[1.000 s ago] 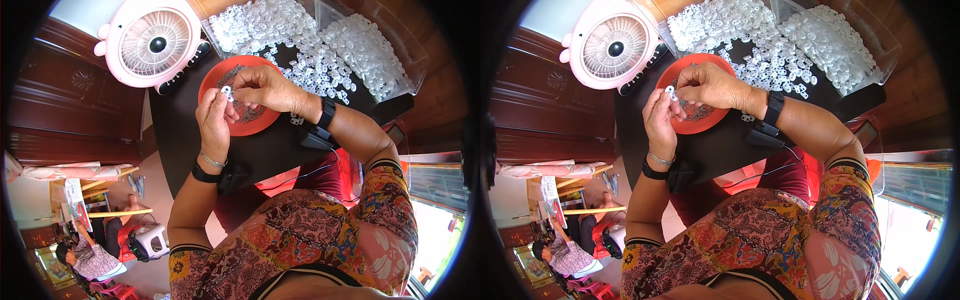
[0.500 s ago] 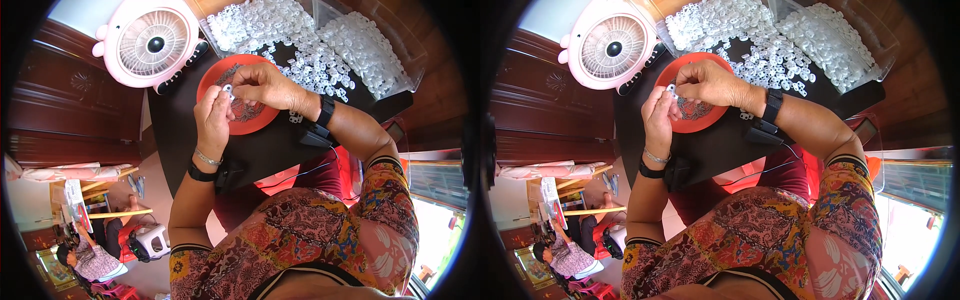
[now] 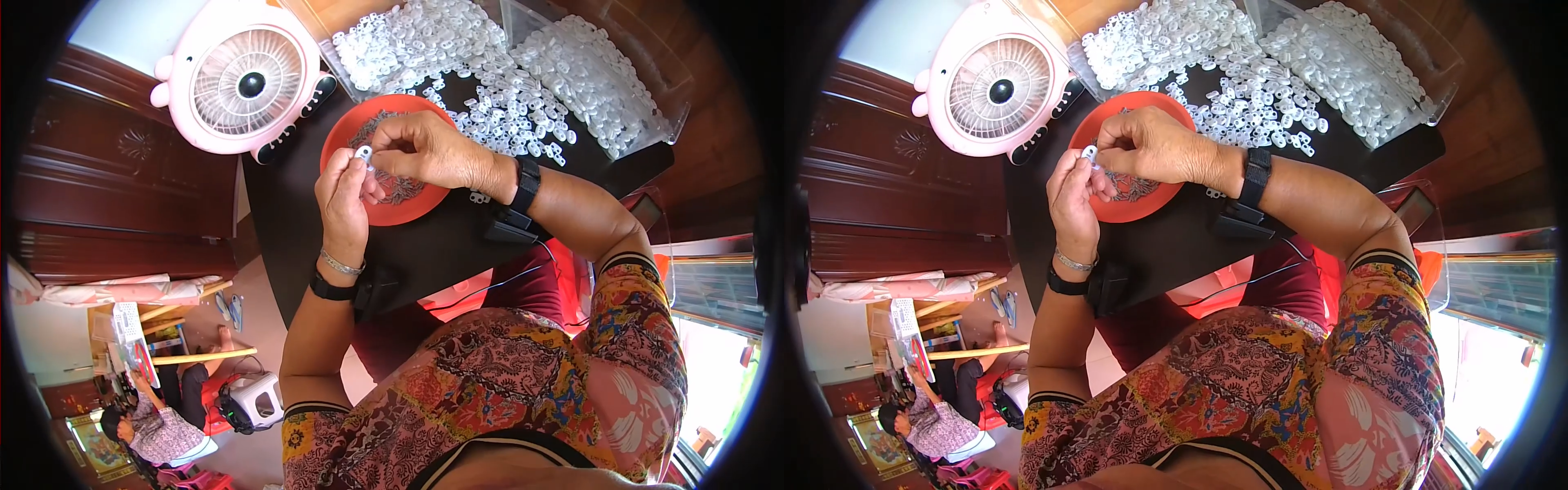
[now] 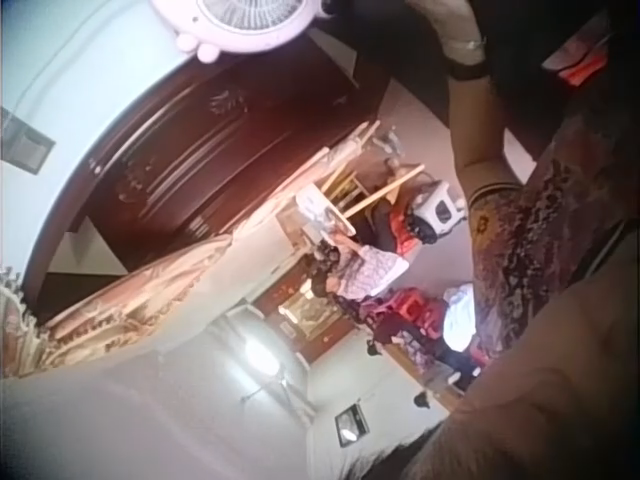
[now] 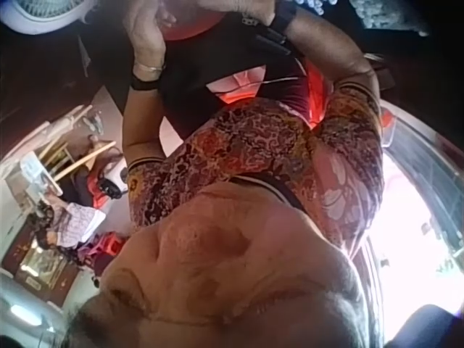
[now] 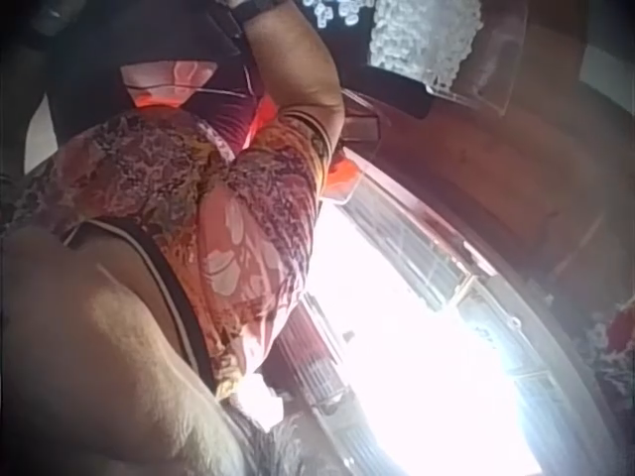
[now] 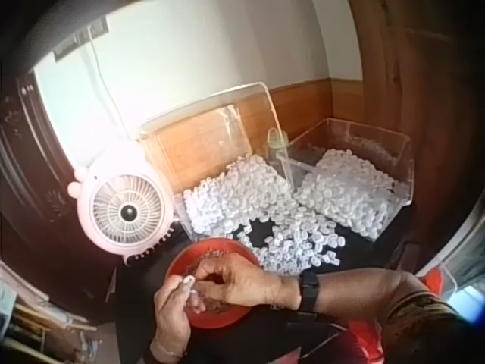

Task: Assembling small components by inserting red pins into white circular plastic pieces while sitting at a desk.

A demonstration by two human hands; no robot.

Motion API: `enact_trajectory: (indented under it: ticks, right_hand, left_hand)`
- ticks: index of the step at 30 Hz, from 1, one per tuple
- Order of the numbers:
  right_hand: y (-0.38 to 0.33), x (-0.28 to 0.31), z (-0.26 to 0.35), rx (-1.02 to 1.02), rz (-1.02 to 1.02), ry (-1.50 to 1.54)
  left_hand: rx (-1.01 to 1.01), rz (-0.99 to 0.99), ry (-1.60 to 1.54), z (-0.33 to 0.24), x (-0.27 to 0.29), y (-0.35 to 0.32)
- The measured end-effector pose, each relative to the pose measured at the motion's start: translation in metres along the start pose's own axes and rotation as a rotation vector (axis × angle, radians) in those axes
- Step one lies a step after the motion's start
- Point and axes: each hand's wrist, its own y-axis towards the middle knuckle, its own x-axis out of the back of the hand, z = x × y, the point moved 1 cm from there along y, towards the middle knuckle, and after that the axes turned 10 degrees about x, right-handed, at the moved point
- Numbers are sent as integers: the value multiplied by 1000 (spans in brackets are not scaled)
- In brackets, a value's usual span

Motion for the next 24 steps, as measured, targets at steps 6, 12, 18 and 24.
enact_trajectory:
  ticks: [6, 12, 18, 24]
  right_hand:
    - [0, 1, 1, 38, 30, -90]
    - [0, -2, 9, -61, 64, 135]
    - [-1, -4, 9, -109, 34, 171]
    - [1, -4, 4, -39, 60, 135]
  left_hand:
    - [-64, -38, 27, -2, -3, 0]
    - [-100, -125, -49, 0, -2, -2]
    - [-115, -130, -67, -2, 0, -1]
    - [-93, -103, -69, -2, 1, -1]
